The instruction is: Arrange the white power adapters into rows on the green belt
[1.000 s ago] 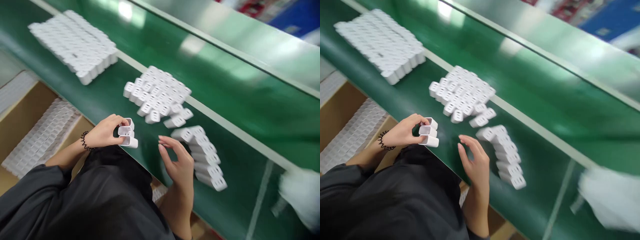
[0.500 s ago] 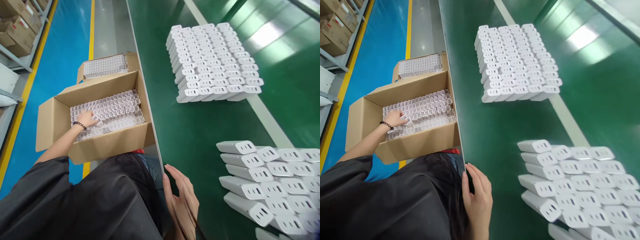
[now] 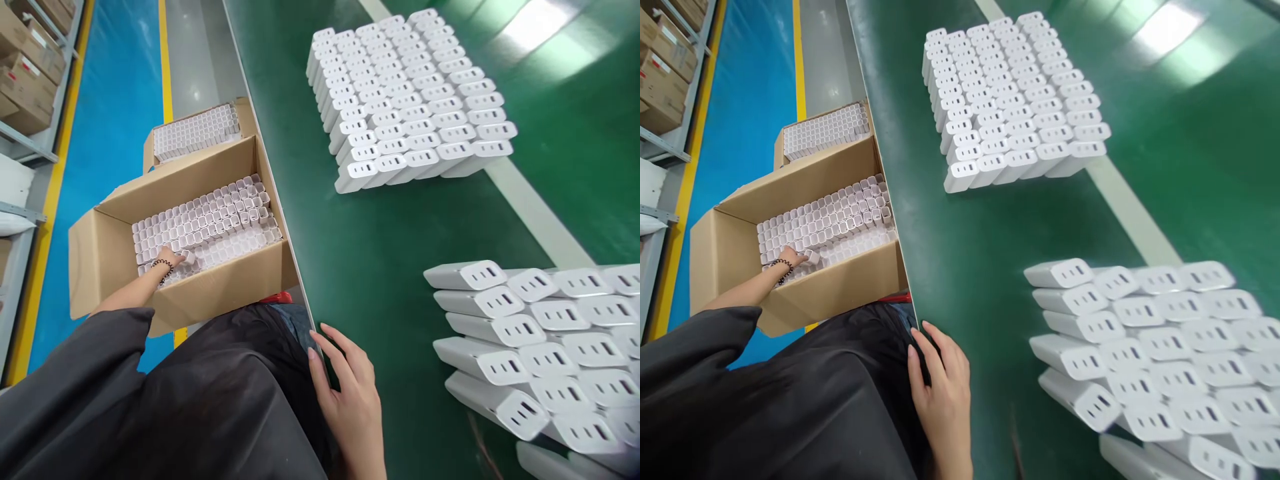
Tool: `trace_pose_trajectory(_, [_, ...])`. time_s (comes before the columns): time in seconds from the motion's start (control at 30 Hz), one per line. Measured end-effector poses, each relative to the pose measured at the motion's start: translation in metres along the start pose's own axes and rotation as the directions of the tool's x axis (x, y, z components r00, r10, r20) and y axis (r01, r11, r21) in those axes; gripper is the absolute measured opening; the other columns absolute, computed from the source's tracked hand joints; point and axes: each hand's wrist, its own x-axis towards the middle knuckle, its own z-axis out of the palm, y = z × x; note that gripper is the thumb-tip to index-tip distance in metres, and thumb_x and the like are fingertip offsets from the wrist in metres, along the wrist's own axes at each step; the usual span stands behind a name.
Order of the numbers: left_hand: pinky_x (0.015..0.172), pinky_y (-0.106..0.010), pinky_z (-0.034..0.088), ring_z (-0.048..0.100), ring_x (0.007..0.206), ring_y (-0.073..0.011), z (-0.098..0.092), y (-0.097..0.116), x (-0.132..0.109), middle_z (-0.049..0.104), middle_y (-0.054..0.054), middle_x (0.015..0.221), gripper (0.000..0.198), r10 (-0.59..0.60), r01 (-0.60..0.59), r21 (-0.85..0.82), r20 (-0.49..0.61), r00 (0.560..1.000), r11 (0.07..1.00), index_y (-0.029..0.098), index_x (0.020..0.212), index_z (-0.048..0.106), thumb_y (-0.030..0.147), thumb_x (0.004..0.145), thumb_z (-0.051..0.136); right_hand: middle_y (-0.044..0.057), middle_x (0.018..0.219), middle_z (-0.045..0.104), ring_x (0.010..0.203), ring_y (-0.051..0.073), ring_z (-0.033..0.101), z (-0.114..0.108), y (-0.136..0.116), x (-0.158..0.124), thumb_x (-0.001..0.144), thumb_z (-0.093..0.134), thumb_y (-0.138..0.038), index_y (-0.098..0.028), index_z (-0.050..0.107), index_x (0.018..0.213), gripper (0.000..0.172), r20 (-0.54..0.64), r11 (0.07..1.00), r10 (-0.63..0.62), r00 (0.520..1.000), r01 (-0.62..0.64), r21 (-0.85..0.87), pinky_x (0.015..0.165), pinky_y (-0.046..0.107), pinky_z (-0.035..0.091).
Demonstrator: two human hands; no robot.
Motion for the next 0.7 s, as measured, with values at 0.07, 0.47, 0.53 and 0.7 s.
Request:
trace_pose_trajectory(0.07, [0.096,-0.046,0.055,0.062,0.113,-0.0242,0.004,0.002,0.0,0.059,-0.011,0.13,0.043,-0.034,0.034,0.006,-0.011,0.999,0.999,0.016,0.131,0.056,0.041,0.097,0.062,0.011,0.122,0.067,0.109,0.025,0.064,-0.001,-0.001,0.0,0.1,0.054,-0.026,-0.022,0.063,0.123,0.025,0.014,1.0,-0.004,1.0,0.004,0.001,0.093,0.042,0.052])
trace_pose_trajectory(0.47, [0.096,-0.047,0.054,0.061,0.113,-0.025,0.001,0.011,0.004,0.059,-0.012,0.131,0.051,-0.073,0.076,0.038,-0.086,0.994,0.996,0.016,0.136,0.052,0.048,0.096,0.06,0.012,0.126,0.065,0.114,0.026,0.062,0.0,-0.002,-0.002,0.101,0.051,-0.029,-0.019,0.063,0.122,0.025,0.022,1.0,-0.009,1.0,0.009,-0.017,0.097,0.041,0.049])
trace_pose_trajectory(0.53, [0.095,-0.046,0.054,0.062,0.111,-0.0242,0.002,0.013,0.006,0.06,-0.012,0.129,0.051,-0.066,0.07,0.045,-0.083,0.994,0.997,0.016,0.136,0.052,0.048,0.097,0.059,0.012,0.126,0.065,0.113,0.026,0.061,0.0,-0.002,-0.003,0.101,0.051,-0.029,-0.019,0.063,0.121,0.025,0.019,1.0,-0.012,1.0,0.012,-0.021,0.097,0.042,0.049])
trace_pose_trajectory(0.7, [0.081,-0.038,0.058,0.068,0.088,-0.0187,-0.004,0.013,0.012,0.067,-0.011,0.11,0.059,-0.048,0.05,0.059,-0.03,0.998,0.997,0.013,0.137,0.049,0.057,0.098,0.051,0.011,0.125,0.065,0.113,0.025,0.062,0.0,-0.002,-0.003,0.101,0.051,-0.029,-0.02,0.063,0.121,0.025,0.007,0.999,-0.014,1.0,0.015,-0.029,0.098,0.042,0.049])
